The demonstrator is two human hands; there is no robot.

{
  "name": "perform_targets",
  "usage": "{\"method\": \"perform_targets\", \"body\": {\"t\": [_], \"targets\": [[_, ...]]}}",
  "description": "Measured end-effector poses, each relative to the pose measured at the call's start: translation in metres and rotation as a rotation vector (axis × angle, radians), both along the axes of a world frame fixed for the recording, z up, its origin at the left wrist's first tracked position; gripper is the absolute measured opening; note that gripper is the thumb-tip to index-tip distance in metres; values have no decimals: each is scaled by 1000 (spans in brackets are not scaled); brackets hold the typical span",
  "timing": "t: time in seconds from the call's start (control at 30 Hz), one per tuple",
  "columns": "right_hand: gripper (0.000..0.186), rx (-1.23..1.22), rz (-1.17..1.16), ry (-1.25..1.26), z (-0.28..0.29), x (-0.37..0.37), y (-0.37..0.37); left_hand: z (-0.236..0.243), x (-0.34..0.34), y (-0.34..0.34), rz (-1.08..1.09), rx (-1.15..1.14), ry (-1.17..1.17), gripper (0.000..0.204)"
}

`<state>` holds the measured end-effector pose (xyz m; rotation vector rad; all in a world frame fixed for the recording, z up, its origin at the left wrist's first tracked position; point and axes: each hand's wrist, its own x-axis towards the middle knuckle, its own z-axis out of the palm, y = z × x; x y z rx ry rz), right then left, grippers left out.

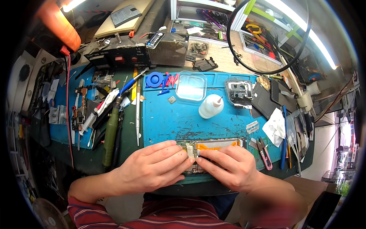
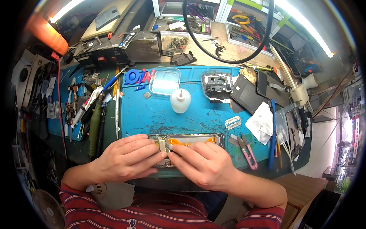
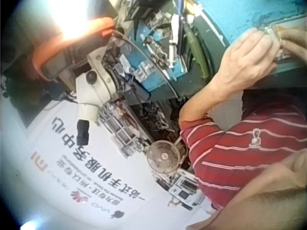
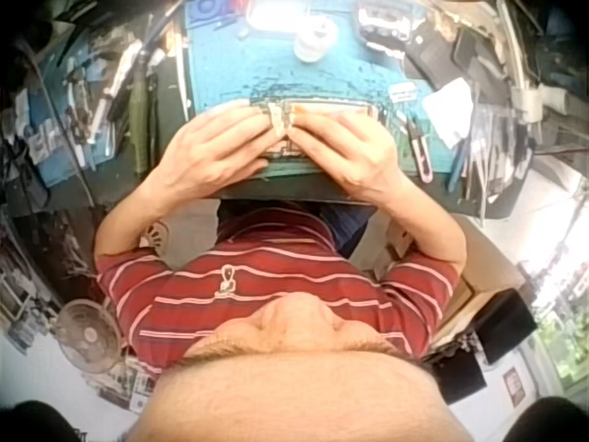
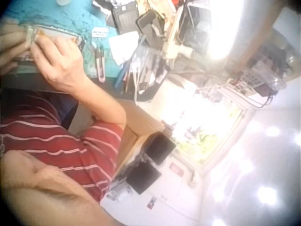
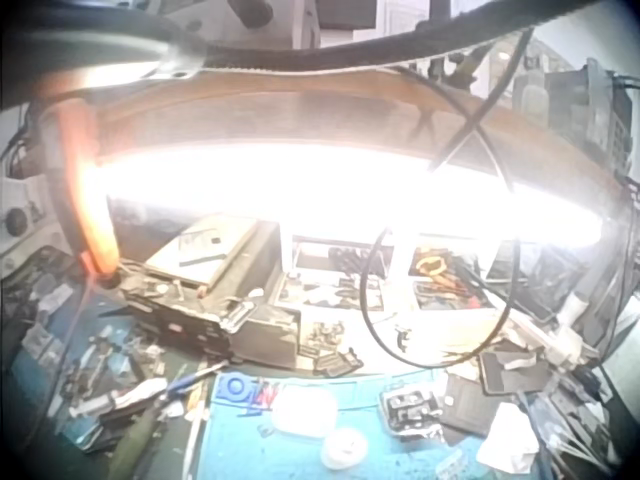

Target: The person applies adhesive tape to the back of a smartphone frame, uses a heat gun to warm the edges, and then attaches the back cover. They wipe the cover with a cloth and reattach internal components including the battery and ribbon cables.

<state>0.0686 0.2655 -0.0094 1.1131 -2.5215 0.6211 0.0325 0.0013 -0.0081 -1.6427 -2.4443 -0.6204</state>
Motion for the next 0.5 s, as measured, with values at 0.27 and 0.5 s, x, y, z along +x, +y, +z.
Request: {"method": "perform_targets", "body": {"t": [0.27,0.5], "targets": [[33,-32,2,-8,0,2,1,-2,3,0,4,17,-38,55],[29,-307,-81,-169,4,-5,6,0,1,2,-4,9,-53,58]]}}
